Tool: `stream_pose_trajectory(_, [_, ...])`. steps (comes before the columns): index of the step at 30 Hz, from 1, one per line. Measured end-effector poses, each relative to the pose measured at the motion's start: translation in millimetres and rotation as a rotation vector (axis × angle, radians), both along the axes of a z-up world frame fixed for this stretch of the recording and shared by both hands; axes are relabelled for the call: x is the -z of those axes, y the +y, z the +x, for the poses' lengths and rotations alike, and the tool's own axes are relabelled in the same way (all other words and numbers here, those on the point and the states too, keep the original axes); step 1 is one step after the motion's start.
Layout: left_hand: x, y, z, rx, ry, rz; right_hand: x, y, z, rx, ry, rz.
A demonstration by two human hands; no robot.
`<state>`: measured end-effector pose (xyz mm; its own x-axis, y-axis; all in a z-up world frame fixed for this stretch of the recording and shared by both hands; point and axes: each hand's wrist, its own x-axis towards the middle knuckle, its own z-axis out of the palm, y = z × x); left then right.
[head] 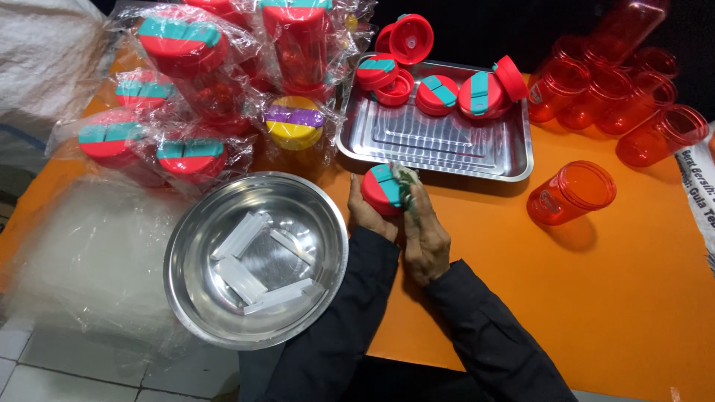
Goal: Cleaning a plastic lid with a cloth, inserting a straw into the lid, and assembling the lid onto a plastic bottle.
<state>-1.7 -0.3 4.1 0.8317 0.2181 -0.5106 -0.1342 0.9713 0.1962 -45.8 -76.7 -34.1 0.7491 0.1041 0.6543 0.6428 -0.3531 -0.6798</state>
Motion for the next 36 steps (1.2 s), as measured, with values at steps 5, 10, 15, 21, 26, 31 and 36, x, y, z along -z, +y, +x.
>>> stream_pose_trajectory(5, [171.3, -12.7, 54.4, 0.004, -0.192, 0.636, 7.3, -3.6, 3.3, 0.024, -0.287, -0.335])
stream_pose_trajectory(10, [122.8, -11.4, 28.1, 0.104, -0.408, 0.809, -4.1, -16.0, 20.2, -0.028, -0.293, -0.268])
stream_pose_trajectory(15, [77.7, -7.3, 18.2, 0.258, -0.370, 0.584, -16.4, -20.5, 26.5, -0.073, 0.009, 0.084])
stream_pose_trajectory(21, [26.5, -4.1, 6.4, 0.210, -0.220, 0.379, -2.8, -18.8, 15.7, 0.029, 0.071, 0.003])
stream_pose_trajectory(26, [37.7, 3.9, 7.3, 0.284, -0.115, 0.651, 4.2, -16.6, 3.2, 0.091, -0.096, -0.186])
stream_pose_trajectory(31, [5.4, 12.9, -25.4, 0.352, -0.257, 1.004, 6.3, -18.9, 10.7, 0.057, -0.221, -0.258])
stream_pose_trajectory(36, [40.6, 2.6, -0.7, 0.475, -0.246, 1.197, -1.3, -24.3, 22.4, 0.084, -0.052, -0.004])
